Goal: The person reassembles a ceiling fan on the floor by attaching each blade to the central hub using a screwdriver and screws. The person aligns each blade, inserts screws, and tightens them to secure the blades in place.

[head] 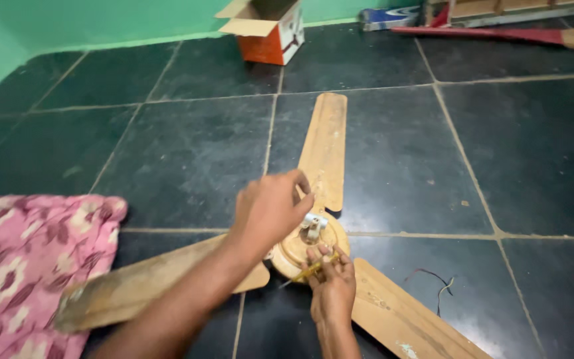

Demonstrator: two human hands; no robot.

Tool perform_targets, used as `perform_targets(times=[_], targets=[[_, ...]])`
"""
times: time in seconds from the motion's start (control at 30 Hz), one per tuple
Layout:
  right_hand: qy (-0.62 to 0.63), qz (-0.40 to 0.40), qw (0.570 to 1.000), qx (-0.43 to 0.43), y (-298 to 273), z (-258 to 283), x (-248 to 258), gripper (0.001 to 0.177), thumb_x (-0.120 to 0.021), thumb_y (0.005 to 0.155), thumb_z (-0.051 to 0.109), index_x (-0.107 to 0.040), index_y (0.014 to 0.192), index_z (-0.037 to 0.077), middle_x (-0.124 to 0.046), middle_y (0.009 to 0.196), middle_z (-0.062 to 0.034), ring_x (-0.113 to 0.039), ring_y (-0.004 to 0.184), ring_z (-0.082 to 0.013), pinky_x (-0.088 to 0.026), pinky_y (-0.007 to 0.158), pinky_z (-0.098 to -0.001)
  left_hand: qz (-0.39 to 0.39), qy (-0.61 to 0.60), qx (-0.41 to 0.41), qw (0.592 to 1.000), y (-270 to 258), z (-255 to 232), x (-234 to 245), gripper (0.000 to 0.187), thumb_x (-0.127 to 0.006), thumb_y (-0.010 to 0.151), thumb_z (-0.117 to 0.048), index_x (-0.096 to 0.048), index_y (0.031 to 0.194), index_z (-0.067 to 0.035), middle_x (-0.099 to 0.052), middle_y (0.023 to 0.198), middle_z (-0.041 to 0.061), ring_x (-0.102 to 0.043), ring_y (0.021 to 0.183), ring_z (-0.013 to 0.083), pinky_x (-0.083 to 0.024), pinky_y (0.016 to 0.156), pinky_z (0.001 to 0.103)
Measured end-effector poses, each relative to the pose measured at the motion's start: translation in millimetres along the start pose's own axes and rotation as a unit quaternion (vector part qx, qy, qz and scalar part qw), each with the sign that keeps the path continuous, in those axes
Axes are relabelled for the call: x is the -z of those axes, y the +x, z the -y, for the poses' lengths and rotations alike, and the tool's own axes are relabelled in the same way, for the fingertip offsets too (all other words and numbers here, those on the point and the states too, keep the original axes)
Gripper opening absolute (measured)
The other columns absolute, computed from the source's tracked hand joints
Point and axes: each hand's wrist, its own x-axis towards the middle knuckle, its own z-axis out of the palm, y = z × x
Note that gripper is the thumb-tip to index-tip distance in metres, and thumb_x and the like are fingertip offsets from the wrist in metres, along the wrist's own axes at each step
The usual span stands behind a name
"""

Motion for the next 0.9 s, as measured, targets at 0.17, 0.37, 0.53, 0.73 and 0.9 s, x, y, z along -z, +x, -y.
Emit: perform_targets(times=[0.17, 0.37, 0.53, 0.73, 0.9], targets=[[-0.052, 0.04, 0.996, 0.067, -5, 2, -12, 0.037, -0.045, 0.1, 0.006, -0.038, 0.137, 0.009, -0.057, 0.146, -0.0142, -0.064, 0.125, -0.0291, -0.054, 0.092, -0.0487, 0.029, 0.211, -0.08, 0.974, 15, 0, 48, 0.018, -0.071, 0.081, -0.025, -0.076, 0.092, -0.012, -0.075, 0.088, 0.016, -0.074, 0.084, 0.0367, -0.059, 0.069, 0.05], [-0.061, 0.178, 0.955, 0.229, -27, -16, -26, 0.031, -0.048, 0.103, 0.002, -0.042, 0.133, 0.005, -0.056, 0.146, -0.0222, -0.06, 0.131, -0.027, -0.058, 0.101, -0.0463, 0.137, 0.396, -0.115, 0.901, -9, -8, 126, 0.016, -0.065, 0.086, -0.012, -0.08, 0.09, -0.014, -0.077, 0.099, 0.013, -0.075, 0.092, 0.0326, -0.06, 0.069, 0.045], [-0.128, 0.193, 0.939, 0.254, -43, -11, -8, 0.03, -0.045, 0.102, 0.001, -0.04, 0.131, 0.008, -0.053, 0.149, -0.0216, -0.062, 0.126, -0.0292, -0.056, 0.102, -0.044, 0.23, 0.397, -0.024, 0.888, -40, 20, 198, 0.018, -0.064, 0.089, -0.014, -0.079, 0.099, -0.015, -0.074, 0.111, 0.013, -0.073, 0.103, 0.0323, -0.059, 0.08, 0.046], [-0.105, 0.158, 0.953, 0.235, -26, -9, 12, 0.028, -0.044, 0.103, 0.004, -0.035, 0.128, 0.012, -0.053, 0.146, -0.0256, -0.064, 0.118, -0.0366, -0.054, 0.098, -0.0522, 0.182, 0.335, 0.051, 0.923, -13, 113, 205, 0.026, -0.068, 0.088, -0.032, -0.072, 0.109, -0.016, -0.075, 0.105, 0.014, -0.073, 0.101, 0.0354, -0.059, 0.082, 0.05], [-0.086, 0.135, 0.956, 0.244, -7, -7, 18, 0.025, -0.045, 0.106, 0.008, -0.035, 0.128, 0.014, -0.053, 0.145, -0.0265, -0.061, 0.126, -0.0398, -0.05, 0.106, -0.0579, 0.312, 0.315, 0.043, 0.895, -14, 188, 120, 0.02, -0.063, 0.091, -0.021, -0.073, 0.109, -0.019, -0.075, 0.107, 0.011, -0.075, 0.1, 0.0327, -0.061, 0.082, 0.049]])
